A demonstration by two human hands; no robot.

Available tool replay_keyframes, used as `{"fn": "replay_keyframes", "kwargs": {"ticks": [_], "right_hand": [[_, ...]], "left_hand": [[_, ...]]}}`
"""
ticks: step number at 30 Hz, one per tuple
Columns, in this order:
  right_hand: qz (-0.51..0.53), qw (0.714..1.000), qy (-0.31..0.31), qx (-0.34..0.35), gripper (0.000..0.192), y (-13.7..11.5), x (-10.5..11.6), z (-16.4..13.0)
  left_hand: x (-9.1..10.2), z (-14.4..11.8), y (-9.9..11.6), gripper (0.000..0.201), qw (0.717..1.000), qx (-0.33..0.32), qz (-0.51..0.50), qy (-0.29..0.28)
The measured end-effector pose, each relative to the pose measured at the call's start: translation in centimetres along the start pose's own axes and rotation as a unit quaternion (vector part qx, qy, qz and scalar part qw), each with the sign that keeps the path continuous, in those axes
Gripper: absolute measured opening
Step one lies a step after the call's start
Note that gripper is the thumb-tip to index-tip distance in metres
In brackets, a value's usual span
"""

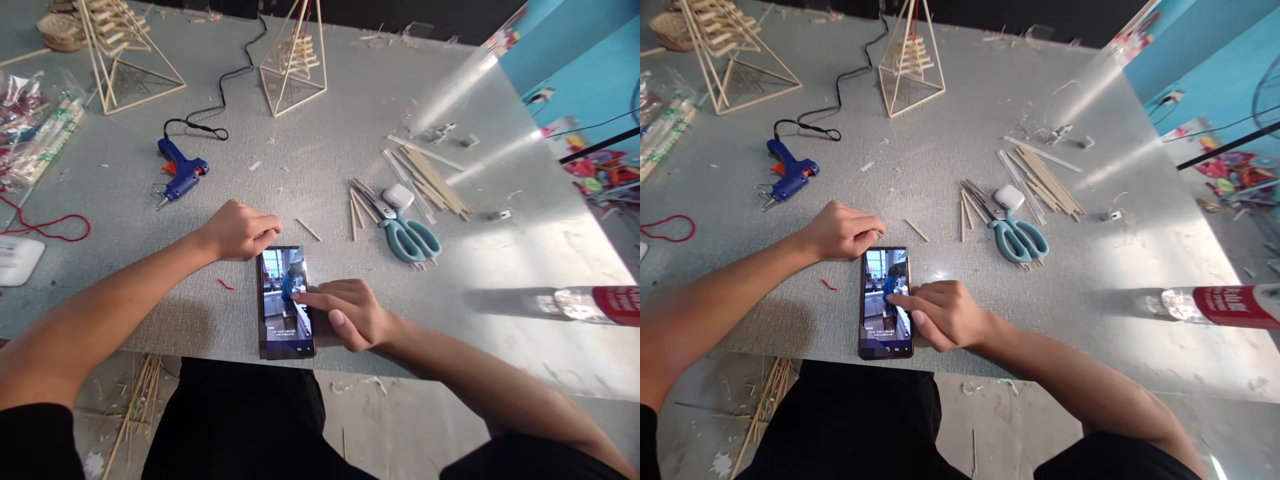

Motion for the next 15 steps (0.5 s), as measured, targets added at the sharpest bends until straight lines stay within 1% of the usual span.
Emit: {"fn": "replay_keyframes", "kwargs": {"ticks": [2,4,11,15], "right_hand": [[0.02,1.0,-0.013,0.0,0.045,0.1,-0.2,-0.1],[0.018,0.999,-0.022,0.016,0.046,-0.1,-0.4,-0.1],[0.02,0.999,-0.019,0.042,0.048,-0.6,-0.1,0.1],[0.018,0.997,-0.02,0.072,0.048,-1.0,-0.2,0.0]], "left_hand": [[0.0,0.0,0.0,0.028,1.0,0.0,0.003,0.001],[0.0,0.0,0.0,0.028,1.0,0.0,0.006,0.001],[0.0,-0.1,-0.1,0.028,1.0,0.001,0.004,0.001],[0.2,0.1,0.1,0.027,1.0,-0.008,0.007,0.008]]}}
Point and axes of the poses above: each hand's wrist, its own z-axis towards the middle knuckle, its own x-axis out of the back of the hand, y = z × x, the point moved 8 cm from there along z, towards the middle knuckle, and after that the axes turned 9 degrees about -z, right-handed, at the moved point
